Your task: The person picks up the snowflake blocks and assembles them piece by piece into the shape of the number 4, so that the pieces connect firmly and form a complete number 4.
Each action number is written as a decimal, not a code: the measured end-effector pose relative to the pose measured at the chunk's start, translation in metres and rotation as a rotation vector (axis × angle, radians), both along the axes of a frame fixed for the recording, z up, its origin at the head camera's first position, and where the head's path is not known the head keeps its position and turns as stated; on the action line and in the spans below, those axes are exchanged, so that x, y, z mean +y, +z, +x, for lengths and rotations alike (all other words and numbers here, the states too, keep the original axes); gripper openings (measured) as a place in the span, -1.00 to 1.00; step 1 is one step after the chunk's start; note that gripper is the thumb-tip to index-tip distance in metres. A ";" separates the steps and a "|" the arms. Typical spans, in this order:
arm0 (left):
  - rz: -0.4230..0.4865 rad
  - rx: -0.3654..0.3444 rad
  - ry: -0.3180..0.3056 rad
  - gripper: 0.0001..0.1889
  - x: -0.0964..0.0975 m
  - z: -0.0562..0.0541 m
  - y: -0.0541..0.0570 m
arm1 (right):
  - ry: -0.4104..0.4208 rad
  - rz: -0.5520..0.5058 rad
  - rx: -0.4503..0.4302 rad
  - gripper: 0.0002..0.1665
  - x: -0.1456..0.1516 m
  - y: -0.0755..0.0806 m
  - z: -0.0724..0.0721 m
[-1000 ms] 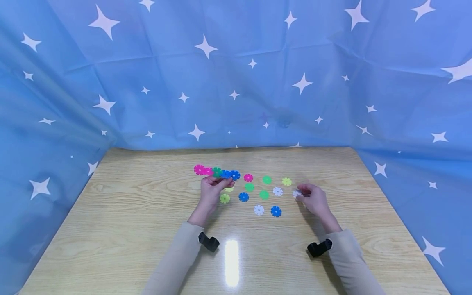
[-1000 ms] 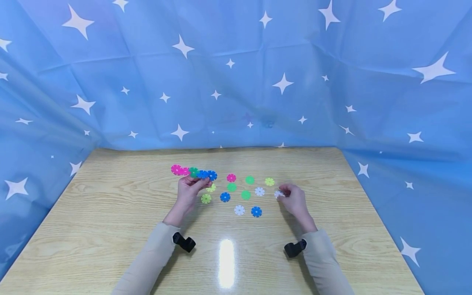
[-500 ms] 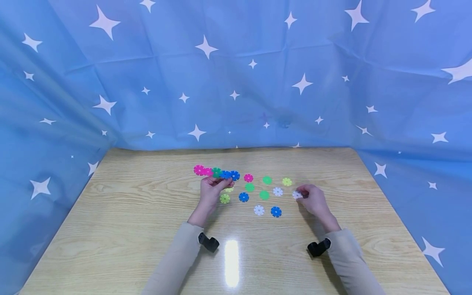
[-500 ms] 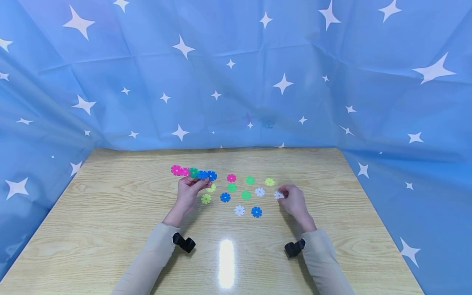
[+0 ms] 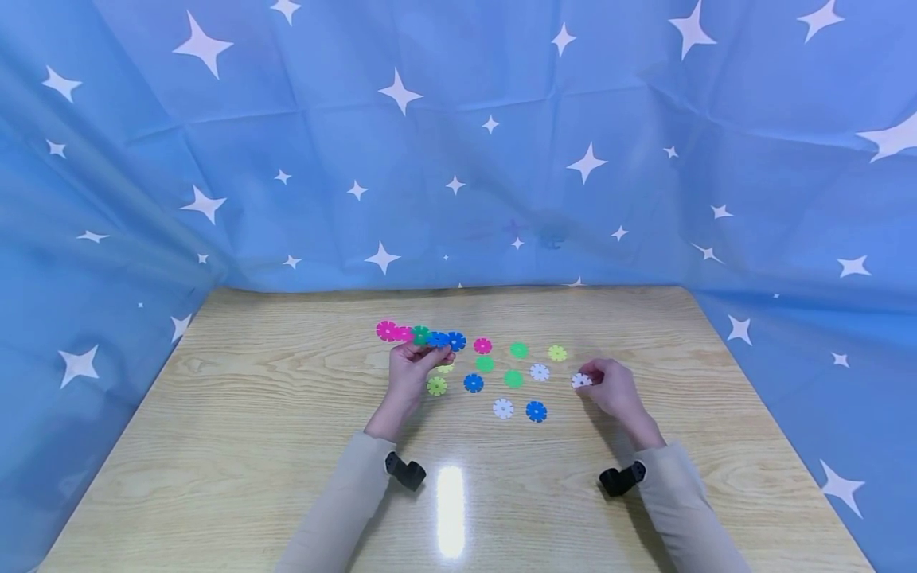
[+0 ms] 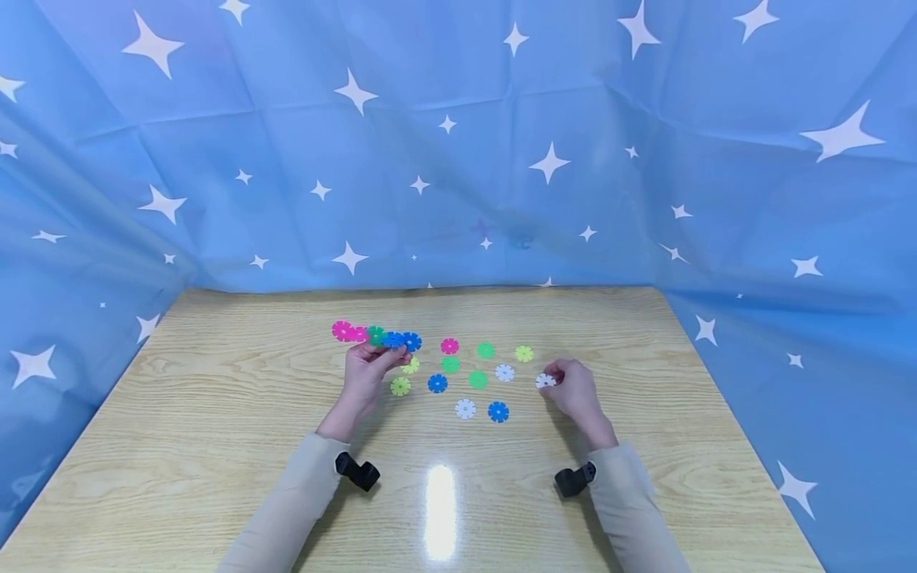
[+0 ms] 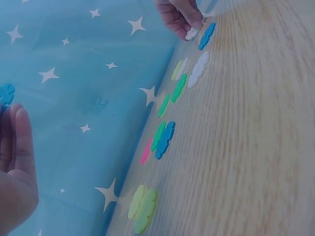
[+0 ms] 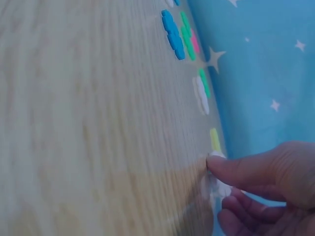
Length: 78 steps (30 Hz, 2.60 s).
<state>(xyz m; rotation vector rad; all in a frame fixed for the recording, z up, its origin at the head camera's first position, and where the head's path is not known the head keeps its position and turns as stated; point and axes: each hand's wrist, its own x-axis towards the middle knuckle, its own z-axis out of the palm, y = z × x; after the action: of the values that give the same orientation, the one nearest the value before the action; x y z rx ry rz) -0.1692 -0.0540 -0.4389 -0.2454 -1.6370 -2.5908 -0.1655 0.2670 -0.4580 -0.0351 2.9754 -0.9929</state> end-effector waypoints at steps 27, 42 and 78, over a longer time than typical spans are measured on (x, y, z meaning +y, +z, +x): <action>-0.046 0.006 0.017 -0.69 0.000 0.000 -0.001 | -0.041 -0.269 -0.002 -0.84 -0.018 0.027 0.014; -0.042 0.001 0.013 -0.67 0.001 0.000 -0.001 | 0.004 -0.553 -0.017 -0.78 -0.059 0.044 0.011; -0.048 0.057 0.019 -0.74 0.003 0.001 -0.003 | 0.001 -0.948 -0.203 -0.76 -0.138 0.065 0.007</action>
<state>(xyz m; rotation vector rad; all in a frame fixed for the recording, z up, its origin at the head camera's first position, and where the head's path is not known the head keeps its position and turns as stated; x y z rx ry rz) -0.1678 -0.0514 -0.4420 -0.3019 -1.6749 -2.5092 -0.1584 0.1291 -0.3934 0.0570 2.0664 -2.1217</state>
